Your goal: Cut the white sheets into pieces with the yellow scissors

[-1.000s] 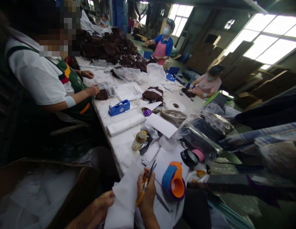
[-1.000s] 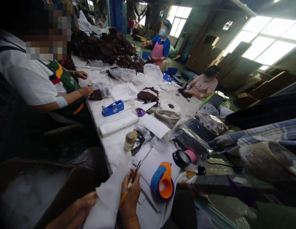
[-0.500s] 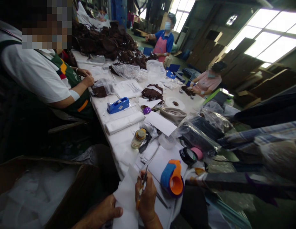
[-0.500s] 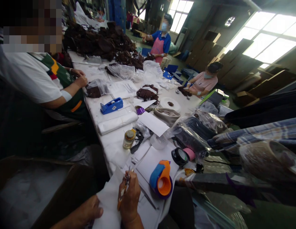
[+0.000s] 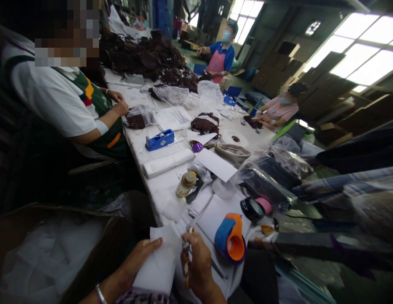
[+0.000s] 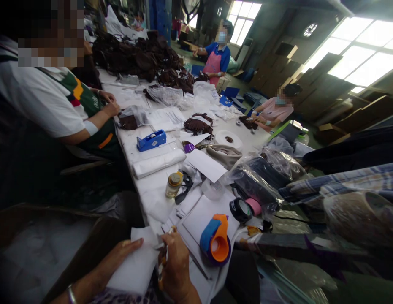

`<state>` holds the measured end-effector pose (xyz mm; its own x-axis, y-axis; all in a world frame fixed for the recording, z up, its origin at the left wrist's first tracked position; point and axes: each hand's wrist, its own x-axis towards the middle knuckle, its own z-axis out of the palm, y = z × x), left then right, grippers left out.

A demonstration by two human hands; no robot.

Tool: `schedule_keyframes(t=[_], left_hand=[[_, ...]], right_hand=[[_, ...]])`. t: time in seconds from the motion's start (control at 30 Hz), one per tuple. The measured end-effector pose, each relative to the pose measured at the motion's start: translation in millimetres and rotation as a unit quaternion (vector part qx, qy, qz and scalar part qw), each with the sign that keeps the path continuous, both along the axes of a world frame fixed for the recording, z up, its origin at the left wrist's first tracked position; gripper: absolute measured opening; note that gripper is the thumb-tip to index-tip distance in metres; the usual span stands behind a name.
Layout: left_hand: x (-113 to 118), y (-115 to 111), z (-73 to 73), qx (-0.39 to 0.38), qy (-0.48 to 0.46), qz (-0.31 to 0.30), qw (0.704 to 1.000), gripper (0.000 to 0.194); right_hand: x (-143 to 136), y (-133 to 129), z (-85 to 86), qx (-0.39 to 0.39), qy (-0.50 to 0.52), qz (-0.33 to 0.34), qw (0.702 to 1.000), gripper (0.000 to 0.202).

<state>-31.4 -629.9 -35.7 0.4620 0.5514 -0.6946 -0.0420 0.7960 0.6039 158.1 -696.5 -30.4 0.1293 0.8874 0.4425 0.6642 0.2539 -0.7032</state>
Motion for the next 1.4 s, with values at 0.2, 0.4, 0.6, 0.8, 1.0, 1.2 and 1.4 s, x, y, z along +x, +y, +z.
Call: schedule_keyframes(t=[0.2,0.4,0.6,0.8,1.0,1.2,1.4], left_hand=[[5.5,-2.2,7.9,0.073,-0.023,0.001,0.997,0.05],[-4.7,-3.4,6.8,0.092,-0.002,-0.022,0.995,0.049],[-14.1,-4.7,-2.5,0.086,0.024,-0.008,0.996,0.053],[-6.3,-4.1,13.7,0.054,-0.053,-0.045,0.996,0.051],[2.9,-4.3,17.1,0.01,-0.021,0.048,0.999,0.027],[-10.2,7.9,18.4,-0.056,-0.051,0.093,0.993,0.036],[-13.0,13.6,21.7,-0.065,-0.068,0.105,0.99,0.036]], right_hand=[[-21.4,2.2,3.2,0.048,-0.143,0.088,0.985,0.027],[-23.3,3.9,0.4,0.02,-0.187,0.122,0.974,0.026],[-19.7,3.8,2.1,0.01,-0.225,0.156,0.962,0.026],[-16.9,1.1,3.6,0.002,-0.25,0.174,0.952,0.022],[-6.0,-0.5,11.0,-0.042,-0.179,0.167,0.969,0.028],[16.9,-22.0,24.9,-0.305,0.423,0.086,0.849,0.038],[15.3,-38.5,50.9,-0.414,0.58,0.204,0.671,0.054]])
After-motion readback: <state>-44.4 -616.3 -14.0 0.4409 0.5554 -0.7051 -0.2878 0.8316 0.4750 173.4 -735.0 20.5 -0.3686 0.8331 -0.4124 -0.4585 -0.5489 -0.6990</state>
